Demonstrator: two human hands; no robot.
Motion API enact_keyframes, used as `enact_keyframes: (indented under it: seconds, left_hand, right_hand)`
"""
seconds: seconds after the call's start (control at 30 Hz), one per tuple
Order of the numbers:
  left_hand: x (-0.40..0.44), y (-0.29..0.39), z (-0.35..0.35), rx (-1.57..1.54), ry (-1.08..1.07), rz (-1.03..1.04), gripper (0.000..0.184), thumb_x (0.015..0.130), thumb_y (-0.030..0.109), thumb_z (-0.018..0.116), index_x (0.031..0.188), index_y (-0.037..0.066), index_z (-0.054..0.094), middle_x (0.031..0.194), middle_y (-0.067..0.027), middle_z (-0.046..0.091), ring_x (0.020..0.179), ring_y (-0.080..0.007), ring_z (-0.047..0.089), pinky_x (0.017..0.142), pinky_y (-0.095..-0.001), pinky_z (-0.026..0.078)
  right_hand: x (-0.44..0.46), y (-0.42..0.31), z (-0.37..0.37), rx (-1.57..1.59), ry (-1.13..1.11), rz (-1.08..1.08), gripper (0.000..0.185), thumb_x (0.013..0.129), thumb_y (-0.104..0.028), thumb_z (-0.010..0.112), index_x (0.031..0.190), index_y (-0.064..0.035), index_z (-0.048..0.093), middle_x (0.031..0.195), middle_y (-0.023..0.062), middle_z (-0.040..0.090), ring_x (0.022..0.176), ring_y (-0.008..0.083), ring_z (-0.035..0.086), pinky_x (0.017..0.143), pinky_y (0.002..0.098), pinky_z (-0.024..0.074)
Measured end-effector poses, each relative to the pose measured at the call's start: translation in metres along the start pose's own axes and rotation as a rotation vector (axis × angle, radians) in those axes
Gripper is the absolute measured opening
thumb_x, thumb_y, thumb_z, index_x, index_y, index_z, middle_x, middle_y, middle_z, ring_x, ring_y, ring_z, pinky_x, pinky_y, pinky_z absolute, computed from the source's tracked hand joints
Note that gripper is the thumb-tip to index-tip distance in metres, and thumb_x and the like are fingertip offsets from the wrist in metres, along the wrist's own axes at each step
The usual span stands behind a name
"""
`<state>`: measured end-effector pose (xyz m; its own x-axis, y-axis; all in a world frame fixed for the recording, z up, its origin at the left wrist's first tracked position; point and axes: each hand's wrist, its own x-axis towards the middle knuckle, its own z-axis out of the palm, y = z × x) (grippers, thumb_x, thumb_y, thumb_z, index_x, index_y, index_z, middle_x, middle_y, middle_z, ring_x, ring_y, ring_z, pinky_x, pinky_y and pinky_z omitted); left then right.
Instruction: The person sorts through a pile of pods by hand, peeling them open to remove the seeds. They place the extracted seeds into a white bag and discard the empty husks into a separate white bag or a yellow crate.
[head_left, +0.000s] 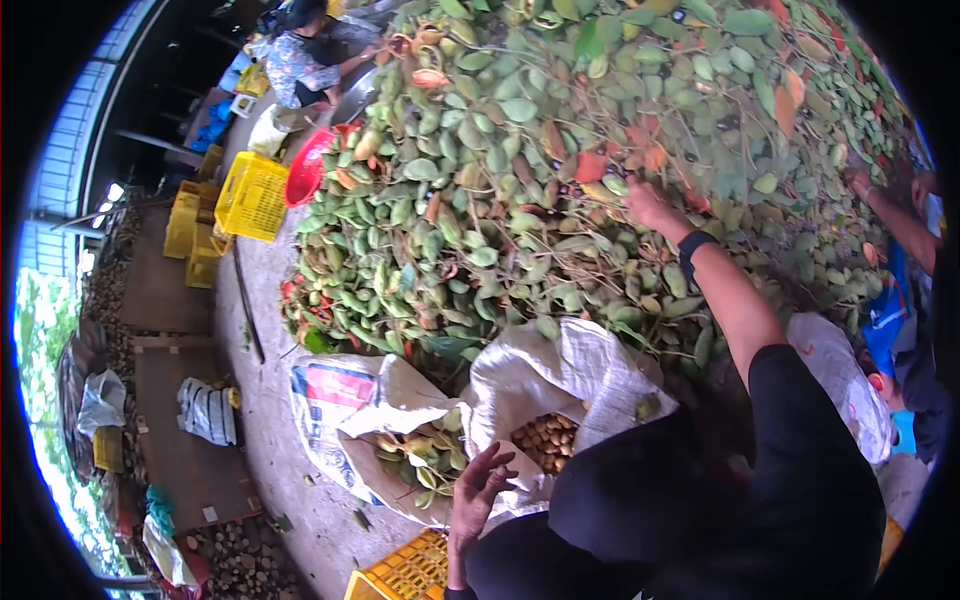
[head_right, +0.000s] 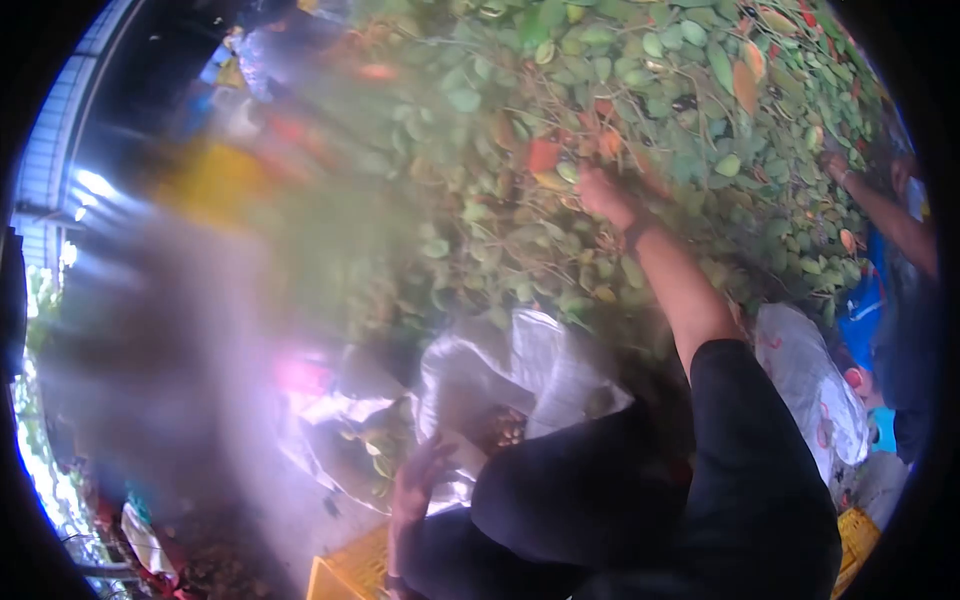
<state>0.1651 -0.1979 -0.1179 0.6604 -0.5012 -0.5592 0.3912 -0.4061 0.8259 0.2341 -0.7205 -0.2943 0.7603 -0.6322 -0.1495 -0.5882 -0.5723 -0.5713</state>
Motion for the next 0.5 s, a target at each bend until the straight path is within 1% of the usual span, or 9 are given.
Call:
enact_keyframes:
  seconds: [0.07, 0.13, 0.23, 0.27, 0.33, 0.4, 0.43, 0.47, 0.5]
  left_hand:
    - [-0.010, 0.018, 0.002, 0.044, 0.056, -0.025, 0.051, 0.090, 0.016, 0.059, 0.133, -0.001, 0.039, 0.119, -0.0166, 0.057, 0.095, -0.0191, 0.061, 0.078, -0.0300, 0.051]
    - [-0.018, 0.021, -0.002, 0.003, 0.103, 0.021, 0.050, 0.089, 0.016, 0.060, 0.133, -0.001, 0.040, 0.117, -0.0164, 0.059, 0.092, -0.0188, 0.061, 0.077, -0.0297, 0.051]
    - [-0.019, 0.041, 0.001, 0.030, 0.133, 0.038, 0.048, 0.090, 0.016, 0.059, 0.131, -0.002, 0.042, 0.115, -0.0170, 0.059, 0.088, -0.0177, 0.062, 0.073, -0.0302, 0.053]
    - [-0.013, 0.048, 0.004, 0.033, 0.124, 0.015, 0.048, 0.090, 0.016, 0.059, 0.131, -0.002, 0.042, 0.115, -0.0174, 0.059, 0.087, -0.0179, 0.062, 0.073, -0.0304, 0.053]
    - [0.007, 0.056, 0.020, 0.001, 0.079, -0.007, 0.053, 0.091, 0.021, 0.057, 0.134, -0.002, 0.037, 0.116, -0.0190, 0.058, 0.088, -0.0186, 0.061, 0.073, -0.0308, 0.053]
    - [0.032, 0.058, 0.035, -0.057, -0.083, -0.010, 0.062, 0.092, 0.027, 0.055, 0.139, -0.002, 0.027, 0.117, -0.0200, 0.057, 0.091, -0.0196, 0.060, 0.073, -0.0309, 0.053]
    - [0.041, 0.057, 0.045, -0.196, -0.082, -0.016, 0.061, 0.093, 0.029, 0.054, 0.137, -0.003, 0.028, 0.113, -0.0189, 0.057, 0.089, -0.0198, 0.060, 0.073, -0.0305, 0.053]
    - [0.049, 0.053, 0.055, -0.334, -0.087, -0.013, 0.060, 0.093, 0.032, 0.053, 0.135, -0.003, 0.030, 0.109, -0.0177, 0.058, 0.088, -0.0200, 0.061, 0.072, -0.0302, 0.053]
    - [0.060, 0.046, 0.059, -0.393, -0.090, -0.027, 0.056, 0.093, 0.033, 0.053, 0.131, -0.003, 0.033, 0.106, -0.0155, 0.058, 0.085, -0.0199, 0.061, 0.071, -0.0294, 0.053]
  right_hand:
    - [-0.002, -0.006, 0.011, -0.069, 0.109, -0.005, 0.029, 0.086, -0.018, 0.051, 0.109, -0.0011, 0.047, 0.096, 0.0251, 0.061, 0.093, 0.0418, 0.059, 0.078, 0.0504, 0.0468]
    - [-0.008, -0.009, 0.017, -0.220, 0.174, -0.086, 0.026, 0.090, -0.024, 0.049, 0.105, -0.0028, 0.051, 0.084, 0.0204, 0.064, 0.079, 0.0390, 0.062, 0.068, 0.0496, 0.0489]
    - [-0.067, -0.034, -0.003, 0.147, 0.409, -0.409, 0.027, 0.088, -0.025, 0.056, 0.106, -0.0046, 0.056, 0.074, 0.0189, 0.063, 0.069, 0.0377, 0.061, 0.058, 0.0439, 0.0477]
    - [-0.083, -0.039, 0.000, 0.305, 0.375, -0.531, 0.029, 0.088, -0.021, 0.058, 0.110, -0.0030, 0.056, 0.076, 0.0157, 0.065, 0.068, 0.0301, 0.064, 0.058, 0.0372, 0.0479]
    - [-0.137, -0.067, -0.003, 0.783, -0.118, -0.336, 0.031, 0.089, -0.021, 0.059, 0.112, -0.0003, 0.055, 0.085, 0.0100, 0.066, 0.072, 0.0168, 0.062, 0.062, 0.0308, 0.0475]
    - [-0.192, -0.092, -0.002, 0.835, -0.369, -0.320, 0.032, 0.090, -0.020, 0.058, 0.113, 0.0016, 0.055, 0.093, 0.0065, 0.064, 0.080, 0.0093, 0.057, 0.067, 0.0274, 0.0466]
    - [-0.214, -0.112, -0.013, 0.800, -0.479, -0.436, 0.032, 0.090, -0.020, 0.058, 0.113, 0.0009, 0.055, 0.096, 0.0094, 0.063, 0.080, 0.0111, 0.059, 0.068, 0.0284, 0.0471]
    - [-0.232, -0.122, -0.009, 0.757, -0.479, -0.545, 0.031, 0.090, -0.021, 0.059, 0.112, -0.0001, 0.055, 0.092, 0.0118, 0.064, 0.079, 0.0131, 0.061, 0.068, 0.0302, 0.0476]
    - [-0.243, -0.127, -0.001, 0.687, -0.477, -0.654, 0.025, 0.089, -0.015, 0.059, 0.108, 0.0002, 0.055, 0.082, 0.0083, 0.062, 0.071, 0.0105, 0.059, 0.062, 0.0278, 0.0465]
